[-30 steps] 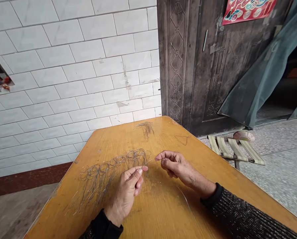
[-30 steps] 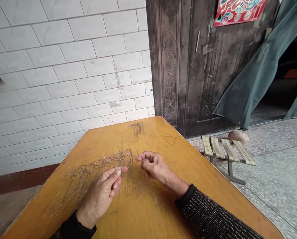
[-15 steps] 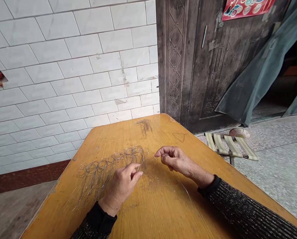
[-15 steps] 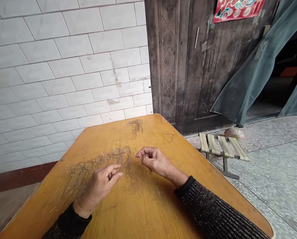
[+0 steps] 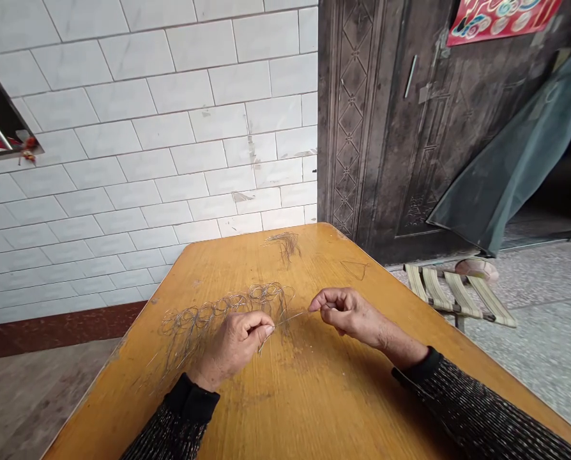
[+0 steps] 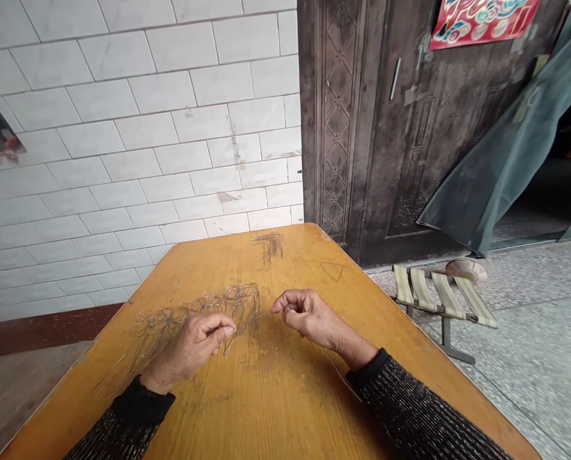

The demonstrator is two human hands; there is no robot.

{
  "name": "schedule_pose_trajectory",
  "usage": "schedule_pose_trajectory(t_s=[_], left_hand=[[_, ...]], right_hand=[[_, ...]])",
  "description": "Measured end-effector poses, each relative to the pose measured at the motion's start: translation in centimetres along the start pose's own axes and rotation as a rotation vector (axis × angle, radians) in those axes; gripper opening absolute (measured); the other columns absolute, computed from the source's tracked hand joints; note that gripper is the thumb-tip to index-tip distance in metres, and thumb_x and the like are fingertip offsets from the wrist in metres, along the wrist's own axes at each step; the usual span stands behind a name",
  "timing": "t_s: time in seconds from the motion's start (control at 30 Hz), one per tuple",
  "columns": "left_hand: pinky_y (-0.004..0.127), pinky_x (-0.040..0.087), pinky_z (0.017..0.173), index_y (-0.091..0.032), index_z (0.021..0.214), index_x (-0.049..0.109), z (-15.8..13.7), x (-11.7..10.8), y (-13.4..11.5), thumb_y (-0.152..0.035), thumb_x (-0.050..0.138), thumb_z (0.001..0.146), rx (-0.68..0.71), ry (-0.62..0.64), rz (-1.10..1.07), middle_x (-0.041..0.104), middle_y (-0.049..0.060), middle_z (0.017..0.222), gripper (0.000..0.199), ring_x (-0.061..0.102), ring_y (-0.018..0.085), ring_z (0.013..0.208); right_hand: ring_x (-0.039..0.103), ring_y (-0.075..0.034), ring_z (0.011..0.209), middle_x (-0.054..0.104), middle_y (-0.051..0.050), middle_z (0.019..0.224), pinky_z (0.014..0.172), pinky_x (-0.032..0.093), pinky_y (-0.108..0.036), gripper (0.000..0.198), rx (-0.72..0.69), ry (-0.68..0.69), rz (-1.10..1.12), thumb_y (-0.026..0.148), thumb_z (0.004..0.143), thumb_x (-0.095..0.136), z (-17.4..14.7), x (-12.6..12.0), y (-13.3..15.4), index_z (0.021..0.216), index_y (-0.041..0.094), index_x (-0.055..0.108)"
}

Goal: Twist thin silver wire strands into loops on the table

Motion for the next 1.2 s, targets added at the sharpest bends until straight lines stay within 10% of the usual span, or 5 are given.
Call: schedule_pose_trajectory(t_s=[0.3,0.6,0.87,1.2], left_hand=[[0.021,0.028,0.05,-0.018,0.065,0.052,-0.4,-2.1,0.8,-0.019,0.04,0.081,0.017,-0.3,0.432,0.051,-0.003,0.053,0.02,0.045,0.01,0.048],[0.02,0.034,0.051,-0.016,0.069,0.053,-1.5,-5.9,2.5,-0.03,0.043,0.084,-0.088,-0.63,0.301,0.054,-0.002,0.057,0.023,0.049,0.011,0.052],[0.022,0.04,0.057,-0.02,0.085,0.061,-0.7,0.4,-0.5,-0.025,0.044,0.085,0.083,-0.169,0.32,0.062,0.001,0.072,0.017,0.056,0.012,0.064],[0.023,0.039,0.058,-0.019,0.08,0.062,-0.3,-0.2,-0.7,-0.019,0.044,0.087,0.196,-0.109,0.396,0.063,0.0,0.069,0.02,0.057,0.013,0.064]], right_hand=[[0.03,-0.004,0.04,0.038,0.007,0.05,0.038,0.028,-0.017,0.02,0.009,-0.036,0.003,0.02,0.057,0.049,-0.3,1.1,0.1,0.073,0.014,0.057],[0.028,-0.005,0.038,0.034,0.008,0.047,0.036,0.028,-0.019,0.022,0.03,-0.207,0.01,0.023,0.06,0.047,0.5,-1.0,-1.6,0.078,0.015,0.055],[0.028,-0.005,0.039,0.036,0.007,0.048,0.039,0.023,-0.019,0.02,-0.01,-0.084,-0.048,0.019,0.06,0.046,-0.2,1.8,-0.8,0.077,0.013,0.056],[0.026,-0.004,0.041,0.034,0.008,0.05,0.039,0.024,-0.018,0.025,-0.02,0.002,0.042,0.023,0.061,0.048,-0.8,2.7,0.5,0.082,0.013,0.054]])
Point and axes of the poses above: each hand's wrist, its own z-axis towards the middle knuckle, its own x-axis out of the palm, y = z × x, the point moved 9 cm from there along z, towards the middle knuckle
